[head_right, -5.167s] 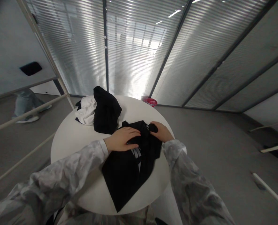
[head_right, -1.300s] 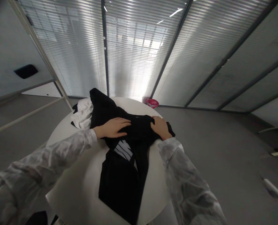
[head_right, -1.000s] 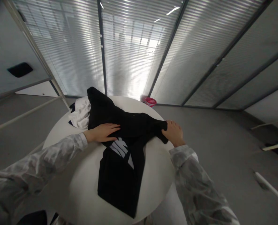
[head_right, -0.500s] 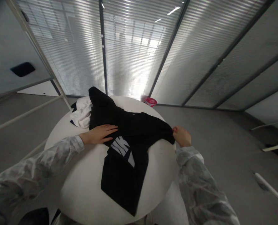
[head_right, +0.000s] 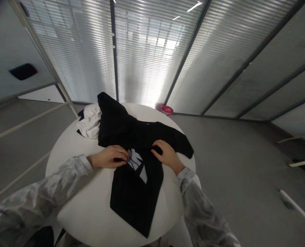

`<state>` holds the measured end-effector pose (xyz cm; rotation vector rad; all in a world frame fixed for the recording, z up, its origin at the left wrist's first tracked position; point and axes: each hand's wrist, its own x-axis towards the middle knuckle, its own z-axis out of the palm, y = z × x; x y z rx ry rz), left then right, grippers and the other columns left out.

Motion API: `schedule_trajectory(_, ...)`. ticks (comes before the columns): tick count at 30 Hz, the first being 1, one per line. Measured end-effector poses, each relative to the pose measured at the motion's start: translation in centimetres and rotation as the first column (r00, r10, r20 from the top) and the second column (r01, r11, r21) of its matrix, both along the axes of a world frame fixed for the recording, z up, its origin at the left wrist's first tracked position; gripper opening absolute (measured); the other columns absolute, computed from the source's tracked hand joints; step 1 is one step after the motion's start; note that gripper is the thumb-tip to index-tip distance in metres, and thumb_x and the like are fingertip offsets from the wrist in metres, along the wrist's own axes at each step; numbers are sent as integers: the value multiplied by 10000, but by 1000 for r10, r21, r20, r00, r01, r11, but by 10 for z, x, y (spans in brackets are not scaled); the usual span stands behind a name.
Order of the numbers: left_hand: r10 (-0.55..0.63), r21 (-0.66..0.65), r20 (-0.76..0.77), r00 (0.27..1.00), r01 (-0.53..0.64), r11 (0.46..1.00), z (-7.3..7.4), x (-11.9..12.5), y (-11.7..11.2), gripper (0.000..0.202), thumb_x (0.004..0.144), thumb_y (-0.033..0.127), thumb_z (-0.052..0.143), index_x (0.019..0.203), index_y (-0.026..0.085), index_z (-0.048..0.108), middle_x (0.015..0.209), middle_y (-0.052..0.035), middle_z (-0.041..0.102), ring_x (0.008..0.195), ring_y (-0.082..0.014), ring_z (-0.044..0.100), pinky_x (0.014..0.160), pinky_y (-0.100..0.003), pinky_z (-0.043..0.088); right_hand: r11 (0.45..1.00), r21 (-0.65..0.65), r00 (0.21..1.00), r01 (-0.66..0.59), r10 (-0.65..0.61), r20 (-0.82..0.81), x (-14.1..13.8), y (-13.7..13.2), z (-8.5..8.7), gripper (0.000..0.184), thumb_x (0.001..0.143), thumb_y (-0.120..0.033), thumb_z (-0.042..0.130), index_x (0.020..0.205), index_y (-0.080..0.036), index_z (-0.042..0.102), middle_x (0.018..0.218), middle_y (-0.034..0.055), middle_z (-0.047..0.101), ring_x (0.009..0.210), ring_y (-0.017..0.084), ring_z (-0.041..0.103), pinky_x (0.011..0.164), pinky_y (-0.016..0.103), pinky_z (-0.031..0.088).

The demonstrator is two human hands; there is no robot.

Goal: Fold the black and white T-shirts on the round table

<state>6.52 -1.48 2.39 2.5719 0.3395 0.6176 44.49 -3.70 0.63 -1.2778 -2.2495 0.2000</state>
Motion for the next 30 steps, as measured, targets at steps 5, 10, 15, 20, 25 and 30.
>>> schedule_trajectory(5,174,-21,49,984,-173,985,-9,-24,4,113,989,248,633,1030,226,736,1026,-64,798,934,-196,771,900,-301,575,1000,-9,1000,7,-7,5,-1,25,-8,339,1021,-417,688,1325,-267,678,1437,115,670,1334,316,673,1196,542,530)
schedule_trajectory(10,238,46,14,971,-239,970,-2,-55,9,57,819,177,625,823,229,647,890,-43,771,823,-203,738,824,-316,561,999,-48,999,0,1,36,17,24,-13,511,1032,-475,686,1499,-291,597,1625,113,582,1500,323,571,1287,583,432)
schedule_trajectory(15,261,103,-7,965,-259,960,7,-67,12,104,833,187,558,813,231,650,816,-42,736,804,-223,710,846,-357,546,995,-64,996,71,-66,67,28,17,-15,516,1026,-477,678,1511,-319,602,1644,97,581,1523,334,557,1315,641,363)
schedule_trajectory(20,184,103,13,983,-184,977,11,-34,-10,272,939,388,712,1168,240,720,1180,-100,779,1072,-267,736,1019,-410,541,995,15,994,100,-100,48,18,10,-5,431,1008,-378,668,1434,-314,650,1571,79,642,1458,324,611,1300,638,382)
schedule_trajectory(25,21,18,-49,999,-21,1000,2,-12,-22,395,924,500,807,1237,269,741,1310,-97,750,1181,-276,717,1106,-411,521,993,100,996,66,-59,-70,-13,-21,14,258,985,-317,695,1242,-314,722,1348,89,739,1270,338,695,1144,587,533)
schedule_trajectory(30,17,-112,1,1000,-17,994,2,-22,-12,173,978,353,757,1114,253,793,1185,-86,780,1083,-221,746,1082,-353,542,984,-4,984,-179,179,13,-41,-61,17,230,933,-350,800,1152,-317,736,1205,75,769,1116,320,733,1059,562,572)
